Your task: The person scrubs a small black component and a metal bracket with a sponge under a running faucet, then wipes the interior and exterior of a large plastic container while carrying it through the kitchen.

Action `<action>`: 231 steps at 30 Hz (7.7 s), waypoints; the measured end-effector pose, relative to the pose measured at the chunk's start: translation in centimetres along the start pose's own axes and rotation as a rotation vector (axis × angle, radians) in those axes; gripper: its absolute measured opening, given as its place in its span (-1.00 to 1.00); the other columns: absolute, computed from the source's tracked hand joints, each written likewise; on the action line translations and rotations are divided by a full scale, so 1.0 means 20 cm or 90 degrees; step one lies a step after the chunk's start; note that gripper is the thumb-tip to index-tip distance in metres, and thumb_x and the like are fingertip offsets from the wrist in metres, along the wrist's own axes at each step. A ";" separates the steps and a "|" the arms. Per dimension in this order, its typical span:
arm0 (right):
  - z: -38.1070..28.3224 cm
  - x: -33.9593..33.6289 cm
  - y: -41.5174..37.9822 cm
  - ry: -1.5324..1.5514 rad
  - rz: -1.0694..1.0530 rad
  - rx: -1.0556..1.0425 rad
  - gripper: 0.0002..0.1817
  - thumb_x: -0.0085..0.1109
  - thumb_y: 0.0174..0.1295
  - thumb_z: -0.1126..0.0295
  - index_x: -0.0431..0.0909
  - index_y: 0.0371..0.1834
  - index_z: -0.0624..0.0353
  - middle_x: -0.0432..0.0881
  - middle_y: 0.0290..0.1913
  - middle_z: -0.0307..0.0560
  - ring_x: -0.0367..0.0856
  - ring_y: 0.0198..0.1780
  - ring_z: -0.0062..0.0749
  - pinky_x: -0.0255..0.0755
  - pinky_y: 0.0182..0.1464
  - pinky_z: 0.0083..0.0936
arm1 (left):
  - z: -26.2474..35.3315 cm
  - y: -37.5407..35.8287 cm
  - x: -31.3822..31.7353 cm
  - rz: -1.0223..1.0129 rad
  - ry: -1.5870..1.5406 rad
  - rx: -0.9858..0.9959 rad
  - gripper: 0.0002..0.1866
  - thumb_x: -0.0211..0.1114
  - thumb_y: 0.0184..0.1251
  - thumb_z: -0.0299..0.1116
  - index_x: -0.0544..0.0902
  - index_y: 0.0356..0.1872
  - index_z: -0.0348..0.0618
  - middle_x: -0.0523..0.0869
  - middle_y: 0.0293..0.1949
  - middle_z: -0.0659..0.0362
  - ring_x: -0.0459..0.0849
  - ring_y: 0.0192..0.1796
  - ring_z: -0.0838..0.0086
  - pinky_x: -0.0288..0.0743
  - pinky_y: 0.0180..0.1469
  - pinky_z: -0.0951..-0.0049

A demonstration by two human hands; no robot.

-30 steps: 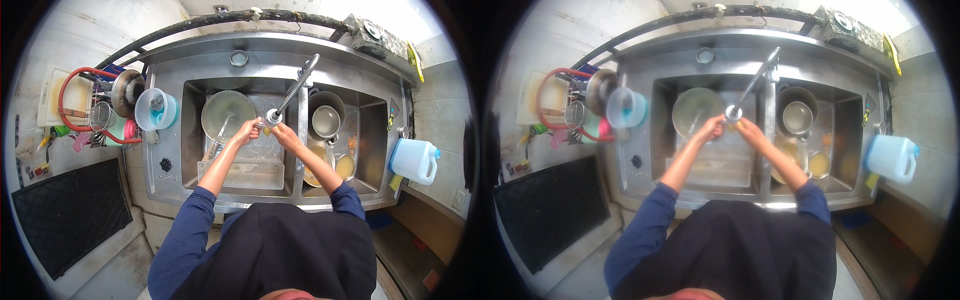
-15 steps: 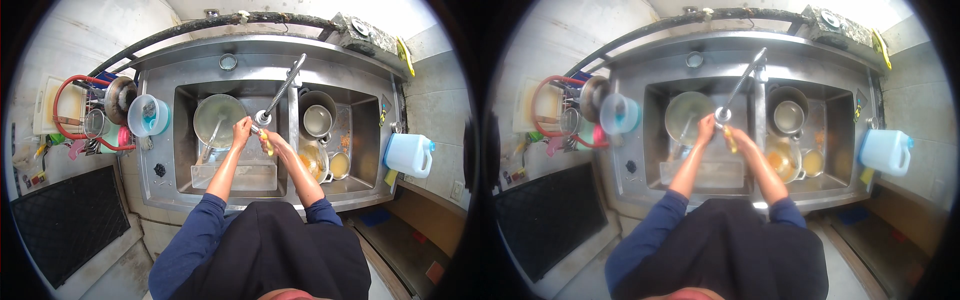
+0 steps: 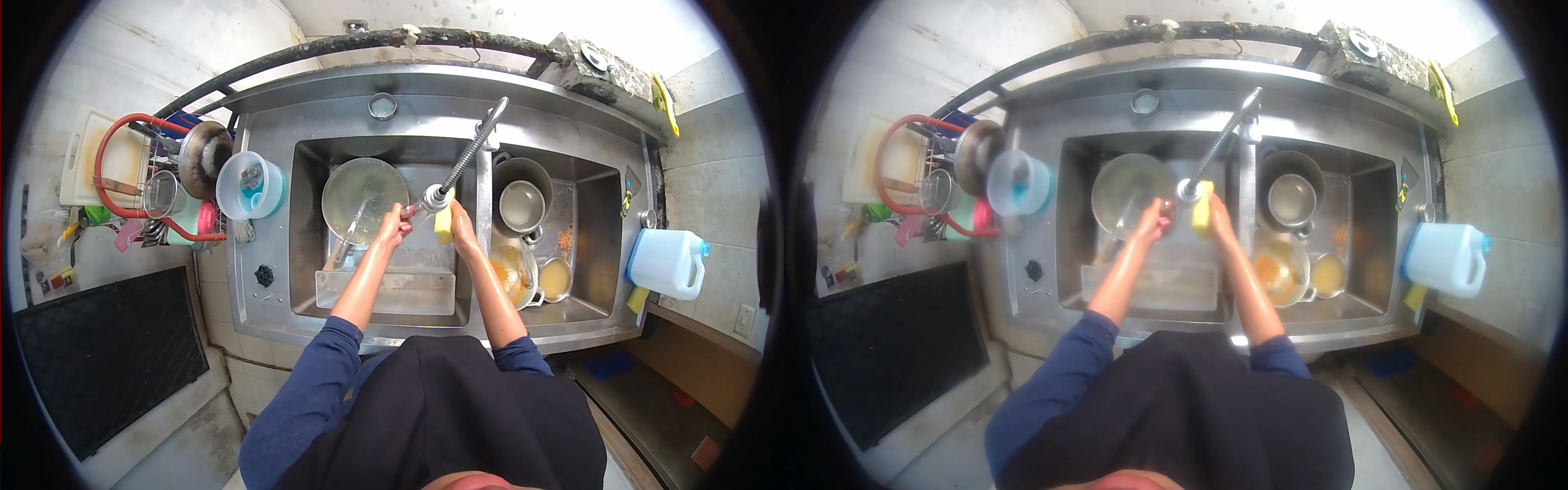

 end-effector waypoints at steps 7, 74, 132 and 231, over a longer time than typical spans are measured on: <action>-0.05 0.14 -0.09 -0.138 -0.044 -0.051 -0.66 0.04 0.28 0.14 0.53 -0.06 0.14 0.61 -0.24 -0.21 0.53 -0.28 -0.54 0.41 -0.23 -0.55 | -0.15 -0.04 0.07 -0.043 -0.081 -0.181 -0.70 0.02 0.41 -0.23 0.39 -0.53 -0.13 0.29 -0.65 0.33 0.14 -0.69 0.69 0.09 -0.70 0.69; -0.51 0.06 0.07 -0.855 0.258 -0.151 -0.59 0.08 0.16 0.12 0.55 0.10 -0.15 0.67 -0.10 -0.02 0.65 -0.04 -0.15 0.48 -0.06 -0.32 | 0.39 -1.04 -2.04 0.623 0.795 0.556 -0.45 0.21 -0.03 -0.77 0.53 0.07 -0.14 0.50 -0.07 0.06 0.45 0.05 0.14 0.35 0.12 0.18; -0.11 0.36 -0.61 0.101 -0.057 -0.061 -0.84 0.06 0.34 0.39 0.39 -0.40 0.19 0.42 -0.51 -0.23 0.34 -0.65 -0.57 0.60 -0.26 -0.36 | 0.72 -1.45 0.05 -0.115 0.861 0.900 -0.05 0.55 -0.27 -0.03 0.30 0.28 0.06 0.00 0.35 -0.18 -0.07 0.42 -0.13 0.02 0.35 -0.17; -0.43 1.91 -1.30 -0.004 -0.207 -0.502 -0.75 0.18 0.17 0.46 0.51 -0.11 0.35 0.59 -0.13 0.07 0.58 -0.12 -0.14 0.50 -0.02 -0.11 | -0.02 -3.40 -2.62 0.450 -0.314 0.649 -0.73 0.07 0.37 -0.40 0.41 0.07 -0.12 0.56 -0.01 0.12 0.56 0.07 0.36 0.48 0.06 0.30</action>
Point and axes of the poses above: each hand's wrist, its own y-axis towards the middle knuckle, its own x-axis out of the palm, z = x × y, the point moved 2 cm from there along y, towards the middle knuckle
